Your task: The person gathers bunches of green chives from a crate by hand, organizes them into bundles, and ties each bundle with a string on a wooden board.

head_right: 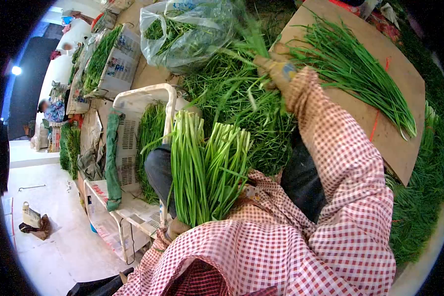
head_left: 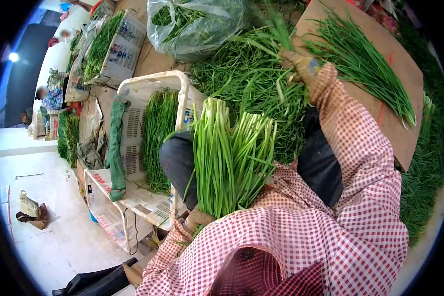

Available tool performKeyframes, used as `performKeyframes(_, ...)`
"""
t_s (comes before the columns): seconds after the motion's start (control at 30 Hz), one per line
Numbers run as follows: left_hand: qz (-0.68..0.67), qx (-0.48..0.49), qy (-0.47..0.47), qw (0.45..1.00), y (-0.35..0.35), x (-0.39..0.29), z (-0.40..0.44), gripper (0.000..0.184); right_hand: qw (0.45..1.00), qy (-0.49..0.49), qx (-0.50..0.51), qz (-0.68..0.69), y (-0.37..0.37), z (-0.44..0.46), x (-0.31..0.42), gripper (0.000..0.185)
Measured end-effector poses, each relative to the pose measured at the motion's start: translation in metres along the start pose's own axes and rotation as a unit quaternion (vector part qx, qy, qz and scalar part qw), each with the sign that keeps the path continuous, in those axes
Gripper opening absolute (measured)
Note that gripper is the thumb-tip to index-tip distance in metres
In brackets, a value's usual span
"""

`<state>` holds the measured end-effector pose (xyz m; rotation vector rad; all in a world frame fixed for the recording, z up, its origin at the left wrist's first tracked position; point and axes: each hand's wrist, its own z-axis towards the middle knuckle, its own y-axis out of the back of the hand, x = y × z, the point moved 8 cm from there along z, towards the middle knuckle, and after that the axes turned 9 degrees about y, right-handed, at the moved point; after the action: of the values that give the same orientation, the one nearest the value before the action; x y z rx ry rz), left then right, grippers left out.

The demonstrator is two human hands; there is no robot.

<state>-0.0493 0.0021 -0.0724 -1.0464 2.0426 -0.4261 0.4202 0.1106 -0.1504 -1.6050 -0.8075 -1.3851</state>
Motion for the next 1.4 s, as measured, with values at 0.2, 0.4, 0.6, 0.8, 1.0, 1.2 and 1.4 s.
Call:
performKeyframes(0.2,-0.007,-0.003,-0.009,1.0,0.001,0.001,0.003,0.051,0.874,0.047,0.326,-0.357,-0.136,-0.107,0.11,0.069)
performKeyframes(0.4,-0.015,-0.012,-0.023,1.0,0.007,0.006,-0.002,0.053,0.81,0.079,0.324,-0.482,-0.163,-0.107,0.089,0.05)
performKeyframes(0.6,-0.026,-0.018,-0.043,0.999,0.018,0.008,-0.015,0.055,0.998,0.063,-0.013,-0.001,-0.02,-0.027,0.019,0.043)
performKeyframes(0.8,-0.043,-0.024,-0.062,0.997,0.025,0.01,-0.019,0.057,0.987,-0.14,0.056,-0.047,-0.117,-0.152,0.084,0.051)
performKeyframes(1.0,-0.051,-0.032,-0.087,0.994,0.027,0.016,-0.014,0.06,0.994,0.017,0.107,-0.029,-0.186,-0.174,0.026,0.08)
performKeyframes(1.2,-0.05,-0.045,-0.114,0.991,0.037,0.026,-0.012,0.063,0.951,-0.033,0.263,-0.16,-0.185,-0.164,0.04,0.065)
performKeyframes(1.4,-0.118,-0.084,-0.047,0.988,0.001,0.003,-0.01,0.068,0.869,-0.165,0.283,-0.371,-0.153,-0.176,0.004,0.03)
